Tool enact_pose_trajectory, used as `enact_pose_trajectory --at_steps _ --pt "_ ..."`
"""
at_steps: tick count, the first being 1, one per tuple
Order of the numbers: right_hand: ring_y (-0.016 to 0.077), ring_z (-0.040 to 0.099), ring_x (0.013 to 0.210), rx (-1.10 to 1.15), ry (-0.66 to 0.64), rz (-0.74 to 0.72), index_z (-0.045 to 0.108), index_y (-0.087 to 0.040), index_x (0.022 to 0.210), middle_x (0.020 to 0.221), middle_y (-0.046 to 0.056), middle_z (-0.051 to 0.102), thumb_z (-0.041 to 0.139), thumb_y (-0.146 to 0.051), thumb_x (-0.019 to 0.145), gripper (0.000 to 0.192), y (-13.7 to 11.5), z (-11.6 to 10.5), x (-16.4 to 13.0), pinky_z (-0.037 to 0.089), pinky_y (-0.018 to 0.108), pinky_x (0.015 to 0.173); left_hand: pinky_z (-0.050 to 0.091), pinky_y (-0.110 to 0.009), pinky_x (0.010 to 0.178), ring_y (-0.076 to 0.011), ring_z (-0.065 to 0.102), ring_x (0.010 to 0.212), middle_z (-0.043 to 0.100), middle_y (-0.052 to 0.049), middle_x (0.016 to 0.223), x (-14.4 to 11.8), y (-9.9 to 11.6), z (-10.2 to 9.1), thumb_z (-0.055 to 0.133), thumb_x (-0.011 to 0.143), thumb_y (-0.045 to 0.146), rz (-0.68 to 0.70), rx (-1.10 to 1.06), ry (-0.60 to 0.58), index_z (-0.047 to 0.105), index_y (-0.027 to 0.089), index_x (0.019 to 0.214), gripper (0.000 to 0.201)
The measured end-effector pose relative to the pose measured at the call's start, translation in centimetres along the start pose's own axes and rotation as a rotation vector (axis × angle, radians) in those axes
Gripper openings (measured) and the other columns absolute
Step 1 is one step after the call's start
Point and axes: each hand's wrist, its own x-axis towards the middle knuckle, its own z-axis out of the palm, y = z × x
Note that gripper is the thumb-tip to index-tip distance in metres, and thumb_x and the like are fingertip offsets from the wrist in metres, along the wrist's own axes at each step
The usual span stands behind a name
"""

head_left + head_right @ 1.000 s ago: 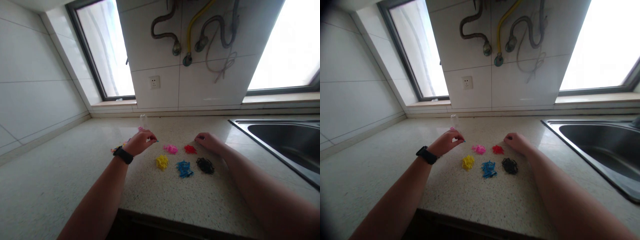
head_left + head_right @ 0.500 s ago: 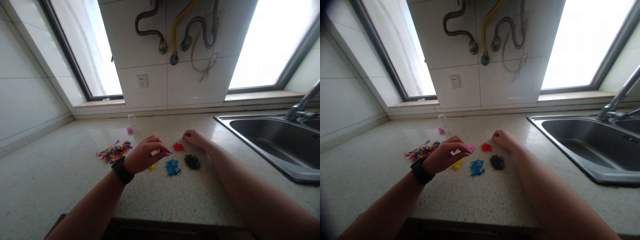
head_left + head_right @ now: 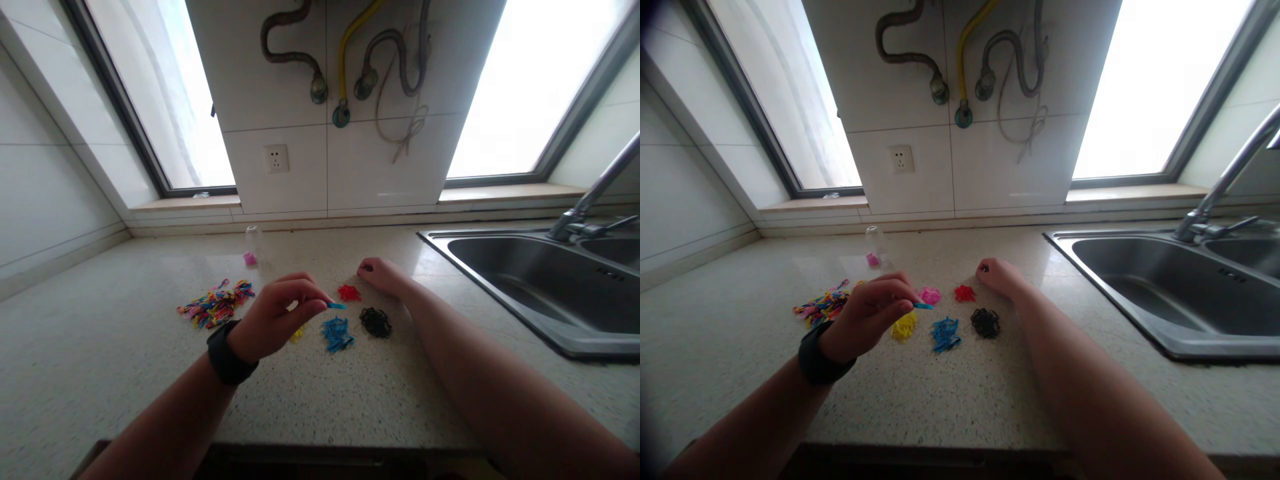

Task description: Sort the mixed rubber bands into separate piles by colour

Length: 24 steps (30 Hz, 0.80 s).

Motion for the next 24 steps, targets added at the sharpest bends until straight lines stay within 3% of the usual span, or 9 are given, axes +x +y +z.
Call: enact_pose_trajectory --at_steps 18,24 --pt "0.0185 0.065 0.077 -0.005 -0.003 -0.014 0.074 -0.023 0.092 0.089 0.006 0.075 0.055 -0.035 0.087 0.024 0.5 0.5 0.3 0.040 0.025 0.063 0.040 -0.025 0.062 -0.0109 0.051 0.070 0.059 -0.002 0.078 0.1 -1.4 0.0 0.061 0.094 0.031 -0.070 0.007 0.017 0.071 0.018 0.091 0.016" --pt "0.0188 0.065 0.076 -0.009 0.002 -0.016 0.074 -0.024 0.092 0.088 0.006 0.075 0.054 -0.036 0.087 0.024 0.5 0.5 0.3 0.040 0.025 0.062 0.043 -0.024 0.065 -0.0113 0.053 0.072 0.062 -0.003 0.083 0.1 -1.9 -0.2 0.060 0.094 0.031 -0.048 0.208 -0.148 0.071 0.018 0.096 0.017"
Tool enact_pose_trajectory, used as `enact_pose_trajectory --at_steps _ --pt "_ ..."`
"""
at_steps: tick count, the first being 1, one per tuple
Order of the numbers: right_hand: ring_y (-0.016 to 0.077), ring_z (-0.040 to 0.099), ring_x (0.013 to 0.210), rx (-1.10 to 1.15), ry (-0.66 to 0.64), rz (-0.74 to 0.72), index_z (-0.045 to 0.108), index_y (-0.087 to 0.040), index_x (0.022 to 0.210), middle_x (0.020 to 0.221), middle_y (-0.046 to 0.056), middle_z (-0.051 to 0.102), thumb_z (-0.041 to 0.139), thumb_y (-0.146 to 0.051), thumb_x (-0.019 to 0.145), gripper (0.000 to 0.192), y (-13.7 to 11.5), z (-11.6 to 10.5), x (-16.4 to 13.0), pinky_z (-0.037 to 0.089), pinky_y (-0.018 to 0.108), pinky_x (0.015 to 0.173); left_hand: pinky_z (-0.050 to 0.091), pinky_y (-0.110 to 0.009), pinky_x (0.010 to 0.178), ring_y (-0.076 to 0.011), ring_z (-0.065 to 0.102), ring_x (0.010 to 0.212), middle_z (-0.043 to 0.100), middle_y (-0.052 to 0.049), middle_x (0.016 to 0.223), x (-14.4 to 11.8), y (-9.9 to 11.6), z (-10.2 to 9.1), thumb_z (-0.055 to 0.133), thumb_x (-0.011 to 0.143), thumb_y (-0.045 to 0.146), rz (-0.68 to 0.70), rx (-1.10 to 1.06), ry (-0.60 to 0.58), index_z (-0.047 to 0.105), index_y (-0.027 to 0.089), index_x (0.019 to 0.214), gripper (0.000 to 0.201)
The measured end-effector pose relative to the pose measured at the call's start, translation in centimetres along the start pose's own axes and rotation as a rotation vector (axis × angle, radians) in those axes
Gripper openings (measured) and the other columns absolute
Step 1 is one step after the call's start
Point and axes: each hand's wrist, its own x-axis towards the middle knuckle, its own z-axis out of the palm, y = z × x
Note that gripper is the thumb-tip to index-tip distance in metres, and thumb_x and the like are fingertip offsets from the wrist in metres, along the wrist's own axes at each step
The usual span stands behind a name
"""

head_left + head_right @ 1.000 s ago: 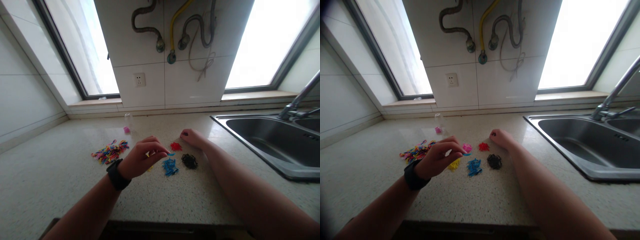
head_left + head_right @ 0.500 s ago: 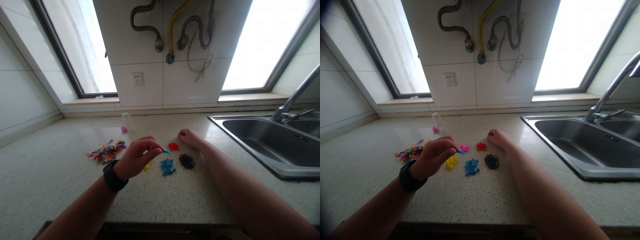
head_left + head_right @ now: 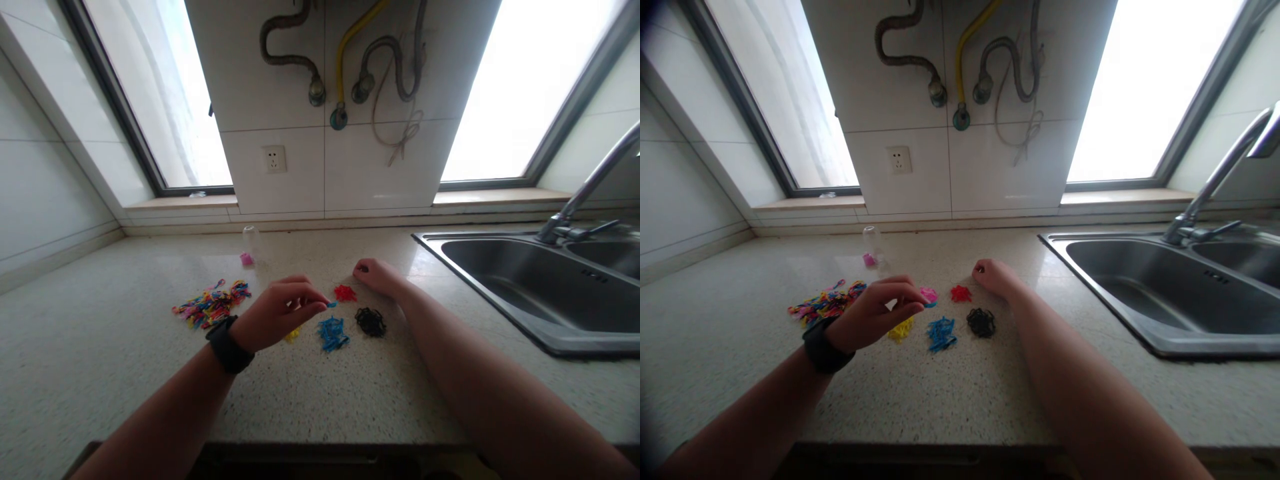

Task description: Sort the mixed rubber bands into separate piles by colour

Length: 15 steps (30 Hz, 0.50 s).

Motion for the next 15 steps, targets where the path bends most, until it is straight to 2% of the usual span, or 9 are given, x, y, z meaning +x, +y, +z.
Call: enact_pose_trajectory --at_steps 5,9,15 --pt "0.0193 0.065 0.078 -0.004 -0.005 -0.004 0.074 -0.023 0.093 0.090 0.006 0.075 0.054 -0.036 0.087 0.024 -0.1 -0.1 -0.1 0.040 0.026 0.063 0.045 -0.030 0.080 -0.0164 0.059 0.087 0.066 -0.005 0.088 0.2 -1.0 0.4 0.059 0.095 0.031 0.085 0.298 -0.206 0.072 0.020 0.096 0.017" --pt "0.0192 0.065 0.079 -0.008 -0.002 -0.007 0.074 -0.023 0.093 0.090 0.006 0.075 0.054 -0.036 0.087 0.024 -0.2 -0.2 -0.1 0.040 0.026 0.064 0.045 -0.031 0.079 -0.0172 0.060 0.084 0.067 -0.004 0.085 0.3 -1.8 0.9 0.062 0.092 0.032 0.092 0.416 -0.268 0.072 0.021 0.092 0.015" --pt "0.0189 0.065 0.079 -0.005 -0.006 0.010 0.074 -0.023 0.094 0.090 0.006 0.075 0.054 -0.036 0.087 0.024 -0.1 0.0 0.0 0.040 0.025 0.064 0.044 -0.031 0.080 -0.0159 0.061 0.079 0.068 -0.002 0.077 0.3 -2.5 1.6 0.065 0.090 0.033 0.110 0.440 -0.325 0.073 0.021 0.088 0.014"
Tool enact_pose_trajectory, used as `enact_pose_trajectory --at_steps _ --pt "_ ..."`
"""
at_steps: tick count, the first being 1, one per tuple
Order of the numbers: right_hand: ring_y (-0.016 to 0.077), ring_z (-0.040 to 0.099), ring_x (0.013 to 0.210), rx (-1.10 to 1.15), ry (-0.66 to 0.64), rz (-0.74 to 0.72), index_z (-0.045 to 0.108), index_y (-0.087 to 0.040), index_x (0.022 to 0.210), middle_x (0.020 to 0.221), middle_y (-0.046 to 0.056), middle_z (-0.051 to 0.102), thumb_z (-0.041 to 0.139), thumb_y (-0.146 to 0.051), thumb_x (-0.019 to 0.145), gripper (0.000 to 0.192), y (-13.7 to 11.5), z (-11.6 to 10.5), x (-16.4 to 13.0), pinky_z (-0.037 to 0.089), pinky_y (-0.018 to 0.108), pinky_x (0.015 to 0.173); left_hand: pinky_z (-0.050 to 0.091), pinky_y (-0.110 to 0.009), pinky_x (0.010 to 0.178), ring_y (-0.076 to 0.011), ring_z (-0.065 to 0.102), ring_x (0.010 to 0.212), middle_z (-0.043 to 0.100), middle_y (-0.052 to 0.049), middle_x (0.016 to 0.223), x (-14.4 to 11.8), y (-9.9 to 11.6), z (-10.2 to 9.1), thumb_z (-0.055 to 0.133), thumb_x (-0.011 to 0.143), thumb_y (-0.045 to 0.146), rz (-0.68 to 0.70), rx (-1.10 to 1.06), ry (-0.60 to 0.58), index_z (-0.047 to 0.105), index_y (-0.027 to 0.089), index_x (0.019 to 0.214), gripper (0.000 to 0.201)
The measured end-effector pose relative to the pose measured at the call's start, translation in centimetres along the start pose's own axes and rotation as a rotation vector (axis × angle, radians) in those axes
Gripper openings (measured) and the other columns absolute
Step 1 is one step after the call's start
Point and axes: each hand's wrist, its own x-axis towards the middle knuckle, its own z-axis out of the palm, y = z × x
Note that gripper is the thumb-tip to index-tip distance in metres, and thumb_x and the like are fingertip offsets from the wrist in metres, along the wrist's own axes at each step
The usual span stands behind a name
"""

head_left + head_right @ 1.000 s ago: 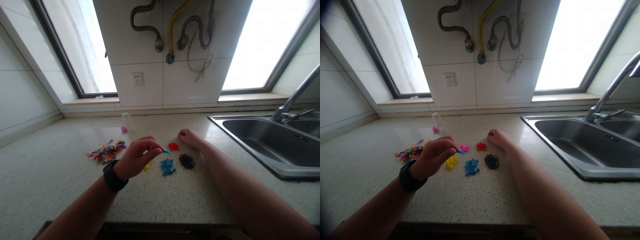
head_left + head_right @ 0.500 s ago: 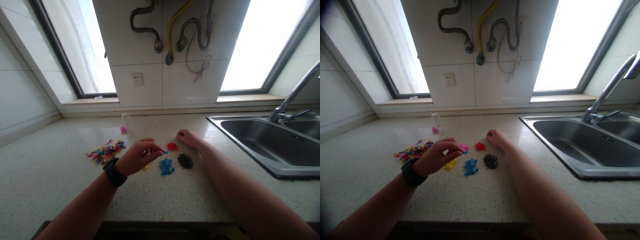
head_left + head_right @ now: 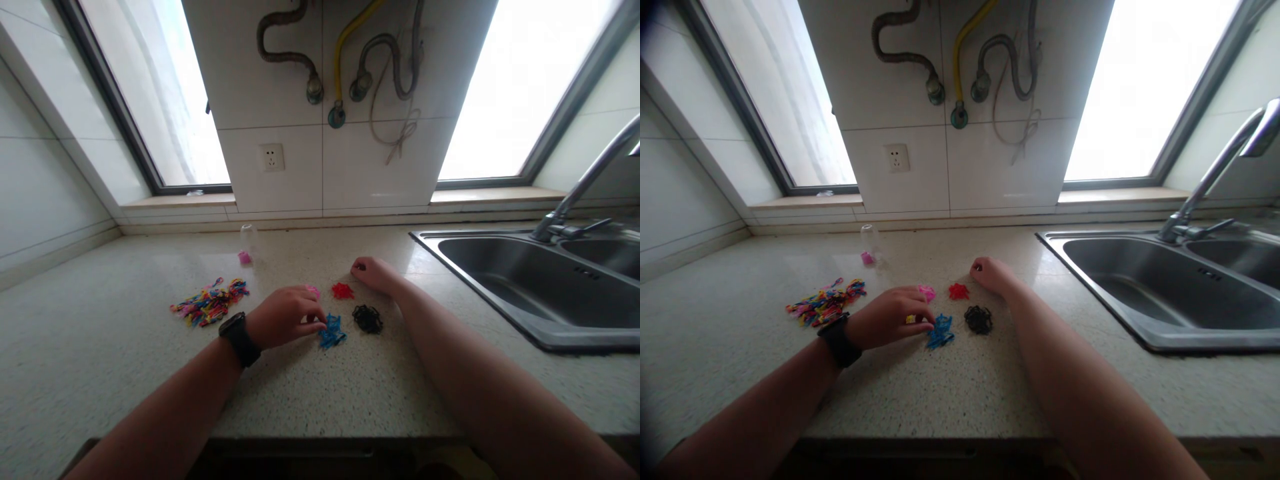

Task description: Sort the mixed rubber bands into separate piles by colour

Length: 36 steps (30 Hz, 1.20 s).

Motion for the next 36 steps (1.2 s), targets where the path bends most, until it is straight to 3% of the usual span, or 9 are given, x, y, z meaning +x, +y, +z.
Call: enact_pose_trajectory --at_steps 6,13,18,27,32,36 --pt "0.0187 0.065 0.079 -0.001 0.014 -0.015 0.074 -0.023 0.094 0.089 0.006 0.075 0.055 -0.036 0.086 0.024 0.2 0.2 0.0 0.040 0.025 0.065 0.043 -0.030 0.080 -0.0147 0.061 0.077 0.068 -0.001 0.078 0.0 -0.1 0.2 0.063 0.092 0.036 -0.003 -0.011 -0.062 0.073 0.021 0.088 0.018" --pt "0.0178 0.064 0.076 0.016 0.011 -0.035 0.073 -0.022 0.092 0.088 0.006 0.075 0.055 -0.034 0.086 0.022 0.1 0.0 -0.2 0.039 0.025 0.062 0.043 -0.030 0.079 -0.0160 0.061 0.081 0.069 -0.003 0.082 -0.4 -0.7 -1.1 0.059 0.094 0.033 -0.028 0.017 -0.038 0.072 0.020 0.092 0.019" --pt "0.0176 0.064 0.077 0.021 -0.004 -0.059 0.073 -0.022 0.093 0.089 0.006 0.074 0.055 -0.033 0.086 0.022 0.4 0.0 -0.1 0.039 0.025 0.063 0.043 -0.029 0.073 -0.0164 0.059 0.077 0.067 -0.003 0.078 -1.8 -2.8 -2.8 0.053 0.096 0.033 -0.162 0.113 0.069 0.071 0.018 0.090 0.025" --pt "0.0188 0.065 0.079 0.042 -0.011 -0.057 0.073 -0.023 0.093 0.090 0.007 0.074 0.057 -0.035 0.085 0.022 0.8 0.3 0.1 0.041 0.026 0.066 0.046 -0.029 0.079 -0.0185 0.065 0.084 0.073 -0.005 0.090 -6.7 -9.3 -5.0 0.050 0.096 0.041 -0.496 0.199 0.343 0.074 0.021 0.092 0.031" --pt "0.0181 0.064 0.077 0.068 0.006 -0.105 0.073 -0.022 0.093 0.089 0.006 0.074 0.057 -0.032 0.084 0.020 0.2 0.0 -0.1 0.042 0.026 0.066 0.043 -0.025 0.065 -0.0162 0.064 0.068 0.069 -0.002 0.072 -8.1 -10.4 -5.5 0.037 0.099 0.049 -0.642 0.135 0.438 0.076 0.021 0.088 0.049" --pt "0.0153 0.061 0.072 0.222 0.065 -0.218 0.072 -0.020 0.097 0.085 0.005 0.073 0.055 -0.031 0.086 0.023 -2.1 -0.9 -0.6 0.042 0.025 0.065 0.039 -0.024 0.059 -0.0145 0.059 0.059 0.060 0.001 0.059 -8.4 -10.7 -5.5 0.033 0.100 0.050 -0.676 0.118 0.489 0.076 0.021 0.086 0.054"
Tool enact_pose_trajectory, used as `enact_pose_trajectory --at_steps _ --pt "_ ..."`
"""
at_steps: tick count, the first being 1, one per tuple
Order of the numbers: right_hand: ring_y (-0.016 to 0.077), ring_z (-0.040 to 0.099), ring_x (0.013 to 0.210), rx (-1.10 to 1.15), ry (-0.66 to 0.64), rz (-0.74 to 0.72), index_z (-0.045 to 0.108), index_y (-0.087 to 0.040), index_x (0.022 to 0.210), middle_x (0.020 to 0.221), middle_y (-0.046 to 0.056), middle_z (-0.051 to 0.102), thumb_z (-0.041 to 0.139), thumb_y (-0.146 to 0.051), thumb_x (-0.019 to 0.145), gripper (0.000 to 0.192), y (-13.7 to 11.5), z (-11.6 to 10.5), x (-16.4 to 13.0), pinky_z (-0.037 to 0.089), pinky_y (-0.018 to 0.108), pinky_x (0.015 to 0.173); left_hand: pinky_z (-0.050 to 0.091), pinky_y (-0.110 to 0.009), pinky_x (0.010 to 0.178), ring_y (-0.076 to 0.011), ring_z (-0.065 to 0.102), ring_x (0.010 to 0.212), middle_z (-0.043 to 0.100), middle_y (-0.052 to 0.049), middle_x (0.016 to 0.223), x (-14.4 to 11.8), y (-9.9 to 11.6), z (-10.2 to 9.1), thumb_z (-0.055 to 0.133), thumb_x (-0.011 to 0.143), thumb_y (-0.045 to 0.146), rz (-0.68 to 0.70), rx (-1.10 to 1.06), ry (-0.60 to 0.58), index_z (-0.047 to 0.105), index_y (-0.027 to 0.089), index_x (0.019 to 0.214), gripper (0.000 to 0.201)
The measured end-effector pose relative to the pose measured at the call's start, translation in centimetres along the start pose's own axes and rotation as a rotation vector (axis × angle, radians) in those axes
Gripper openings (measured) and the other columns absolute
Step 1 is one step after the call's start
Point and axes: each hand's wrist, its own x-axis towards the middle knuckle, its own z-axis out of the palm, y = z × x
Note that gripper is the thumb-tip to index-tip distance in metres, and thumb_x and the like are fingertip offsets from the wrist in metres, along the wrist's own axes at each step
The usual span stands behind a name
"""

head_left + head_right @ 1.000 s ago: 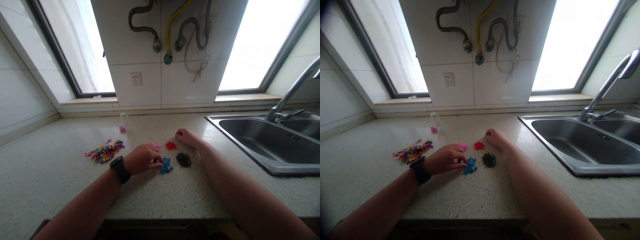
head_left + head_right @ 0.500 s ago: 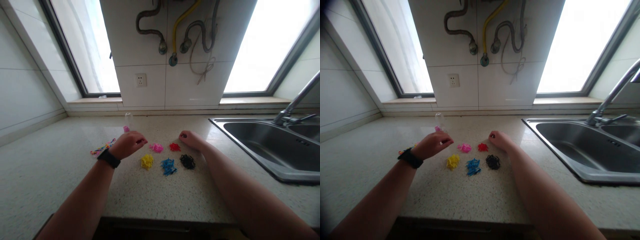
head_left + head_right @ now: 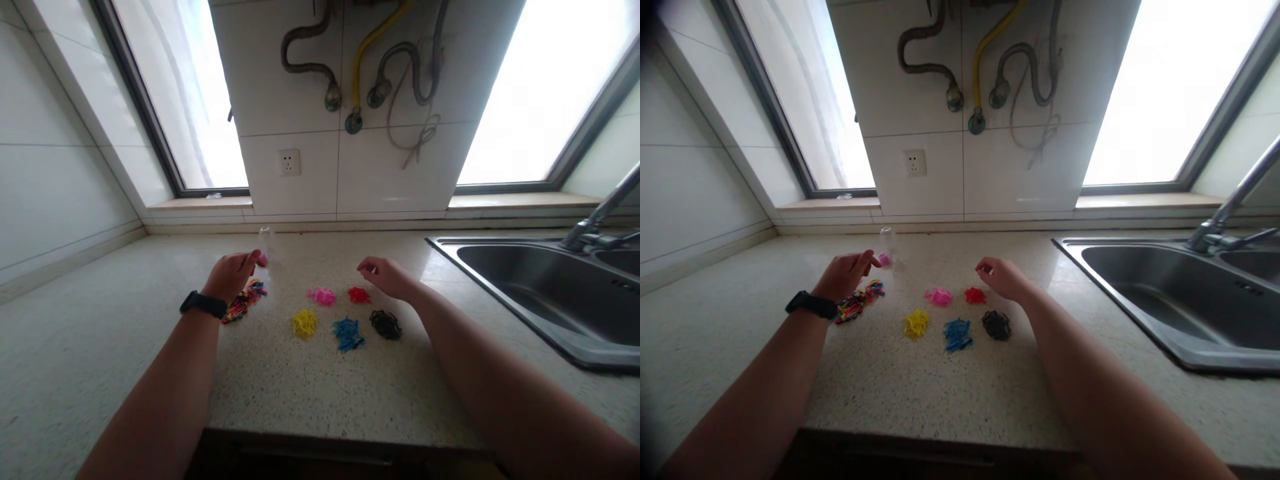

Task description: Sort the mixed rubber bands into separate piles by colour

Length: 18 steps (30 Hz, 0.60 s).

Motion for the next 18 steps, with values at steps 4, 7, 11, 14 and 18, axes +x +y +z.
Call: enact_pose_trajectory --at_steps 4,7,11,14,18 --pt "0.0136 0.058 0.067 0.109 0.020 -0.120 0.071 -0.018 0.097 0.078 0.003 0.070 0.054 -0.031 0.087 0.024 -4.8 -0.1 0.5 0.041 0.024 0.063 0.039 -0.024 0.058 -0.0141 0.058 0.057 0.059 0.001 0.058 0.0 -0.3 0.3 0.029 0.101 0.051 -0.012 -0.013 0.016 0.076 0.021 0.084 0.059" --pt "0.0121 0.059 0.066 0.109 -0.084 -0.252 0.071 -0.017 0.097 0.078 0.003 0.070 0.056 -0.028 0.086 0.021 -9.0 0.3 1.3 0.040 0.024 0.064 0.039 -0.025 0.058 -0.0144 0.057 0.057 0.059 0.000 0.057 0.0 -0.4 0.4 0.027 0.101 0.051 -0.029 -0.008 0.045 0.076 0.021 0.083 0.061" --pt "0.0127 0.062 0.071 0.002 -0.236 -0.378 0.073 -0.017 0.097 0.085 0.004 0.074 0.060 -0.026 0.084 0.020 -13.4 2.0 3.3 0.039 0.023 0.065 0.038 -0.025 0.058 -0.0144 0.057 0.056 0.060 0.000 0.057 -0.1 -0.3 0.4 0.025 0.100 0.052 -0.062 0.012 0.073 0.076 0.021 0.081 0.062" --pt "0.0148 0.065 0.078 -0.098 -0.306 -0.415 0.074 -0.020 0.098 0.092 0.004 0.076 0.059 -0.027 0.084 0.021 -15.7 4.2 5.0 0.040 0.023 0.067 0.038 -0.025 0.057 -0.0145 0.058 0.056 0.060 0.000 0.056 -0.1 -0.3 0.3 0.024 0.101 0.052 -0.093 0.017 0.087 0.075 0.021 0.079 0.064" --pt "0.0197 0.068 0.086 -0.262 -0.396 -0.421 0.074 -0.023 0.102 0.098 0.005 0.076 0.059 -0.032 0.085 0.024 -17.7 7.6 6.4 0.043 0.025 0.067 0.038 -0.026 0.058 -0.0151 0.059 0.057 0.061 -0.001 0.056 -0.1 -0.4 0.2 0.023 0.101 0.053 -0.118 0.016 0.086 0.076 0.021 0.079 0.065"
